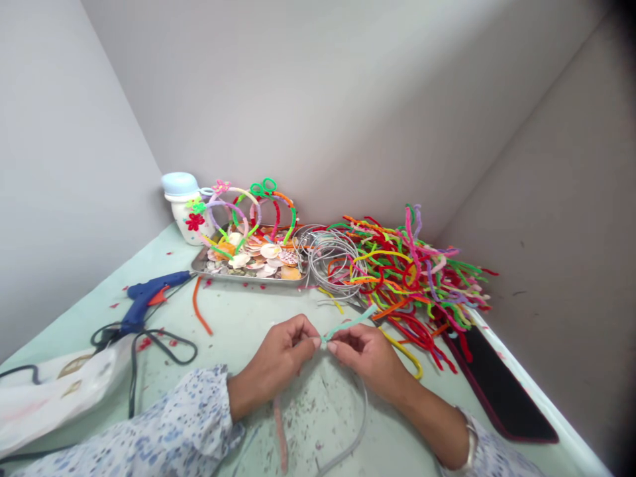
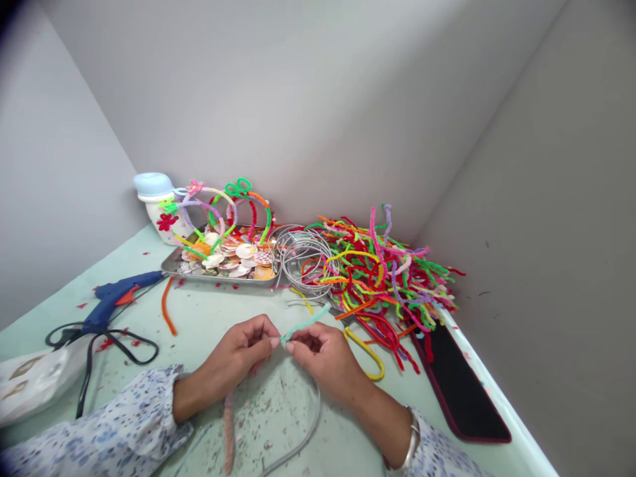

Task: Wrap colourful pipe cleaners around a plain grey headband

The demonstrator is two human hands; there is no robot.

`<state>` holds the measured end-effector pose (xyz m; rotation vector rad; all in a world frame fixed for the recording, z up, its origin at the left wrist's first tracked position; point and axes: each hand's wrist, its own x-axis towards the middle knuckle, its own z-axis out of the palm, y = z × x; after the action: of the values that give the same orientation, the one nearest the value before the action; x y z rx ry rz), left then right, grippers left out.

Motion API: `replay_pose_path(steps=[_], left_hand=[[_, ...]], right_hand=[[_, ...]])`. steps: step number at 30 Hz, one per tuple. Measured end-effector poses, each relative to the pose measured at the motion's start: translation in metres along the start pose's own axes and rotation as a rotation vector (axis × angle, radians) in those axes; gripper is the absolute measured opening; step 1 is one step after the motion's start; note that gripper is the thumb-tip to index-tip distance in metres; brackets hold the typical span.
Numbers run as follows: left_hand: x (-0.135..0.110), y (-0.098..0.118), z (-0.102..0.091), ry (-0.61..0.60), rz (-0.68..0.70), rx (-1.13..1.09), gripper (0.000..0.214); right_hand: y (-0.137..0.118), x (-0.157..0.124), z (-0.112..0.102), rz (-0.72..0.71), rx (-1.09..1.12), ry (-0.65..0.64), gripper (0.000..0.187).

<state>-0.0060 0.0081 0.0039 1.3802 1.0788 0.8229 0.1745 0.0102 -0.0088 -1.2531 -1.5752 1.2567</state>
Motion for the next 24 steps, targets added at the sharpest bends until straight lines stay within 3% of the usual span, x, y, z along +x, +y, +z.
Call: replay_pose_path(steps=[11,16,24], left_hand=[[0.0004,-0.0031,0.0000,-0.005,-0.013,-0.010,0.013],[0.0025,-0.0023,-0.0004,-0.004,-0.042,-0.019,0.015],[0.0027,-0.0011,-0.0004,-0.002,-0.055,-0.020,0.016]], right_hand=[[-0.0034,-0.0039,-0.0015,-0.262,-0.222,0.005,0.010],[-0.0007,-0.0041,0.0007,-0.273,-0.305,0.050,0.012],[-0.0061,-0.0066,-0.0014,-0.325,-0.233,0.039,0.009]])
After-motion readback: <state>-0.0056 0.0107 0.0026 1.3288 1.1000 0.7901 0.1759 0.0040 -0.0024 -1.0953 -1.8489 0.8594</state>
